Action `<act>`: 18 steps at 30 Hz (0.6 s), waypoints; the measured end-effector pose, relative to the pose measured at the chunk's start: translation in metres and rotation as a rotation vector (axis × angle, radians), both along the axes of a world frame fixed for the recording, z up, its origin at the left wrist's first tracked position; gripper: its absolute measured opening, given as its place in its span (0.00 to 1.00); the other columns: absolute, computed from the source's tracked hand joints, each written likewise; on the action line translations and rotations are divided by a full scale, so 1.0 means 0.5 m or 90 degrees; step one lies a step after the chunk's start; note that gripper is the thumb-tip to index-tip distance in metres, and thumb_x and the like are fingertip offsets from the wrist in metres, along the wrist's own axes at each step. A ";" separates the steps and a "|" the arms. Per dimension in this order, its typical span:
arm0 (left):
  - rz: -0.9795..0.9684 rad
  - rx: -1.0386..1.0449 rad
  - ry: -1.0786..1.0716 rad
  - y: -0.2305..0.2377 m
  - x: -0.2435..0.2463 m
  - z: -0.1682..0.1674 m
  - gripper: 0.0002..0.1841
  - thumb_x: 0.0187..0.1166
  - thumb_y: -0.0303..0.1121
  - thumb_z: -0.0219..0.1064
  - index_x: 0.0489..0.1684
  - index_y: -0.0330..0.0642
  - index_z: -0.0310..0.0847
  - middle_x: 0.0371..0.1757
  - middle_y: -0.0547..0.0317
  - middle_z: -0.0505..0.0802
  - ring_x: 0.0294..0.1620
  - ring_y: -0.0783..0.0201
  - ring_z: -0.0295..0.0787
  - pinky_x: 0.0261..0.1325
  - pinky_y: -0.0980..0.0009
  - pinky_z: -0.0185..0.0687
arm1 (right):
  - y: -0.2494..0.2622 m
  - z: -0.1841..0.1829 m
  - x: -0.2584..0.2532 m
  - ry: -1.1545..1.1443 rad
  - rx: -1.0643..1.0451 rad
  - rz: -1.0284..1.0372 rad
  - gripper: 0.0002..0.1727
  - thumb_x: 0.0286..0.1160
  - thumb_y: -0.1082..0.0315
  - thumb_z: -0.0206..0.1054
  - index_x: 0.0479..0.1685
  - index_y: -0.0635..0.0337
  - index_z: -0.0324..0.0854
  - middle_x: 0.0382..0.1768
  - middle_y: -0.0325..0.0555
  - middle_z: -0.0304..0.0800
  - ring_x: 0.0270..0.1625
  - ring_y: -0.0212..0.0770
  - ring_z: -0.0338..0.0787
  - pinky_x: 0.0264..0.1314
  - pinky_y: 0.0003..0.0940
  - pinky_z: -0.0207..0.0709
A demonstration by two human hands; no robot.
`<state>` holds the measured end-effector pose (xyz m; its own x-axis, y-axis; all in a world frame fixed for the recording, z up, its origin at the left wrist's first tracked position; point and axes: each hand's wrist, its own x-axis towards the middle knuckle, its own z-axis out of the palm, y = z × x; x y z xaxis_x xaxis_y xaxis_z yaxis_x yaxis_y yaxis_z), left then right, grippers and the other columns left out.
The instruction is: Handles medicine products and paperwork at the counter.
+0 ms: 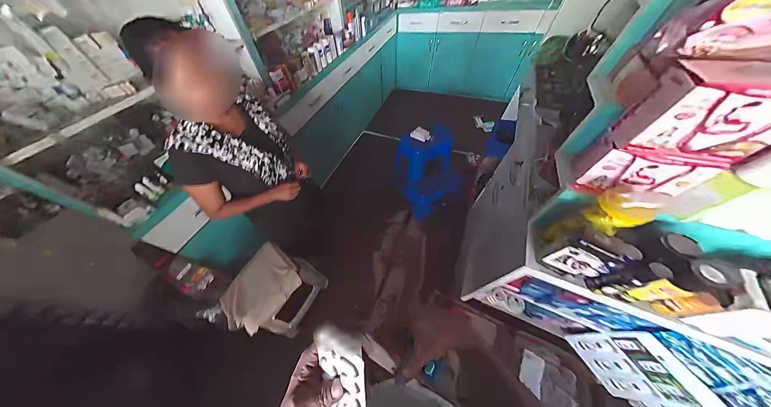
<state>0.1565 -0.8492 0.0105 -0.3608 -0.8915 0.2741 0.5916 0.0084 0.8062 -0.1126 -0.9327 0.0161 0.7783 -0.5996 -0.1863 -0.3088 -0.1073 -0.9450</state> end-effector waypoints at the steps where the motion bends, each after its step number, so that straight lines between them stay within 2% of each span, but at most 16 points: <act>1: 0.007 -0.022 0.008 -0.055 0.024 -0.024 0.22 0.79 0.35 0.71 0.73 0.57 0.82 0.61 0.69 0.94 0.59 0.75 0.91 0.66 0.74 0.85 | -0.051 -0.010 0.022 -0.022 -0.028 0.016 0.34 0.44 0.58 0.90 0.53 0.68 0.86 0.41 0.52 0.93 0.43 0.44 0.91 0.53 0.48 0.84; 2: 0.008 -0.039 0.016 -0.110 0.051 -0.049 0.22 0.80 0.33 0.70 0.74 0.54 0.81 0.63 0.66 0.93 0.61 0.73 0.90 0.68 0.72 0.84 | -0.102 -0.023 0.046 -0.037 -0.053 0.035 0.31 0.46 0.58 0.90 0.51 0.68 0.87 0.37 0.53 0.93 0.40 0.45 0.91 0.49 0.49 0.85; 3: 0.009 -0.020 0.016 -0.173 0.070 -0.046 0.22 0.78 0.32 0.72 0.73 0.54 0.82 0.61 0.66 0.94 0.60 0.72 0.91 0.67 0.71 0.85 | -0.156 -0.022 0.069 -0.038 -0.066 0.047 0.27 0.47 0.59 0.89 0.45 0.68 0.88 0.33 0.51 0.91 0.36 0.44 0.89 0.44 0.49 0.83; 5: -0.014 0.017 -0.024 -0.294 0.101 -0.024 0.23 0.77 0.32 0.73 0.72 0.60 0.83 0.61 0.69 0.94 0.60 0.73 0.91 0.68 0.70 0.85 | -0.252 0.006 0.108 -0.001 -0.036 0.044 0.22 0.48 0.62 0.88 0.36 0.67 0.85 0.26 0.48 0.87 0.30 0.42 0.85 0.37 0.46 0.80; 7: -0.021 0.003 -0.061 -0.422 0.133 -0.021 0.23 0.75 0.33 0.75 0.70 0.59 0.83 0.60 0.69 0.95 0.60 0.72 0.91 0.67 0.68 0.86 | -0.357 0.035 0.138 -0.037 -0.008 0.034 0.18 0.49 0.66 0.87 0.33 0.67 0.86 0.23 0.44 0.85 0.26 0.35 0.83 0.33 0.37 0.79; 8: -0.040 -0.003 -0.060 -0.485 0.136 -0.011 0.23 0.75 0.34 0.75 0.70 0.59 0.84 0.60 0.69 0.94 0.60 0.73 0.91 0.66 0.70 0.86 | -0.405 0.037 0.145 -0.065 0.006 0.028 0.16 0.51 0.66 0.86 0.31 0.66 0.85 0.21 0.41 0.82 0.24 0.32 0.80 0.30 0.33 0.75; 9: -0.044 0.028 -0.058 -0.534 0.133 0.003 0.22 0.73 0.34 0.76 0.68 0.59 0.85 0.59 0.70 0.95 0.58 0.73 0.91 0.64 0.72 0.86 | -0.443 0.038 0.145 -0.069 0.026 0.012 0.16 0.52 0.66 0.85 0.33 0.67 0.85 0.21 0.42 0.82 0.24 0.33 0.79 0.30 0.35 0.75; 10: -0.028 0.092 -0.084 -0.582 0.120 0.036 0.20 0.69 0.34 0.78 0.61 0.61 0.89 0.53 0.72 0.97 0.52 0.76 0.93 0.58 0.74 0.89 | -0.482 0.037 0.143 -0.077 0.026 -0.008 0.17 0.52 0.67 0.86 0.34 0.68 0.86 0.22 0.44 0.83 0.25 0.34 0.79 0.31 0.36 0.76; 11: -0.012 0.147 -0.122 -0.633 0.107 0.066 0.17 0.68 0.30 0.78 0.55 0.60 0.90 0.48 0.74 0.97 0.48 0.77 0.93 0.54 0.75 0.90 | -0.522 0.032 0.139 -0.086 0.019 -0.028 0.18 0.52 0.66 0.86 0.33 0.68 0.85 0.22 0.44 0.83 0.24 0.33 0.79 0.30 0.35 0.76; 12: 0.016 0.180 -0.175 -0.687 0.090 0.089 0.17 0.65 0.23 0.73 0.49 0.55 0.87 0.43 0.74 0.97 0.44 0.77 0.93 0.50 0.75 0.90 | -0.562 0.027 0.134 -0.100 0.010 -0.048 0.18 0.51 0.67 0.86 0.33 0.69 0.85 0.21 0.45 0.83 0.24 0.34 0.79 0.30 0.36 0.76; 13: 0.006 0.169 -0.210 -0.751 0.082 0.089 0.16 0.64 0.24 0.76 0.49 0.52 0.87 0.44 0.75 0.97 0.45 0.77 0.93 0.52 0.74 0.90 | -0.607 0.020 0.125 -0.118 0.005 -0.066 0.19 0.50 0.66 0.86 0.35 0.70 0.86 0.22 0.46 0.84 0.25 0.35 0.81 0.31 0.37 0.77; 14: -0.034 0.129 -0.215 -0.818 0.081 0.065 0.17 0.66 0.33 0.81 0.53 0.52 0.87 0.49 0.73 0.97 0.49 0.76 0.93 0.56 0.72 0.90 | -0.651 0.010 0.116 -0.138 0.008 -0.087 0.20 0.51 0.64 0.86 0.37 0.70 0.87 0.23 0.46 0.86 0.25 0.34 0.82 0.32 0.37 0.78; 15: -0.066 0.097 -0.193 -0.885 0.075 0.038 0.18 0.67 0.39 0.81 0.55 0.51 0.88 0.52 0.68 0.96 0.50 0.72 0.93 0.55 0.70 0.89 | -0.695 -0.003 0.105 -0.165 0.017 -0.115 0.21 0.53 0.63 0.85 0.41 0.69 0.87 0.24 0.43 0.87 0.26 0.30 0.81 0.32 0.32 0.78; 16: -0.091 0.074 -0.167 -0.952 0.067 0.013 0.19 0.69 0.40 0.80 0.57 0.50 0.87 0.53 0.63 0.95 0.49 0.70 0.92 0.52 0.69 0.90 | -0.740 -0.016 0.091 -0.192 0.046 -0.151 0.23 0.55 0.63 0.83 0.47 0.68 0.88 0.28 0.41 0.89 0.28 0.27 0.83 0.34 0.29 0.80; 18: -0.145 0.037 -0.174 -1.094 0.056 0.012 0.18 0.73 0.44 0.77 0.60 0.56 0.88 0.56 0.65 0.95 0.49 0.71 0.93 0.51 0.71 0.91 | -0.841 -0.048 0.061 -0.246 0.143 -0.243 0.29 0.59 0.56 0.80 0.60 0.64 0.86 0.38 0.38 0.94 0.34 0.25 0.87 0.40 0.26 0.84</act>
<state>0.1844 -1.3964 0.0165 -0.6053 -0.7908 0.0911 0.3350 -0.1492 0.9303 -0.0819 -1.3533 -0.0077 0.5512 -0.8298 -0.0875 0.0845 0.1598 -0.9835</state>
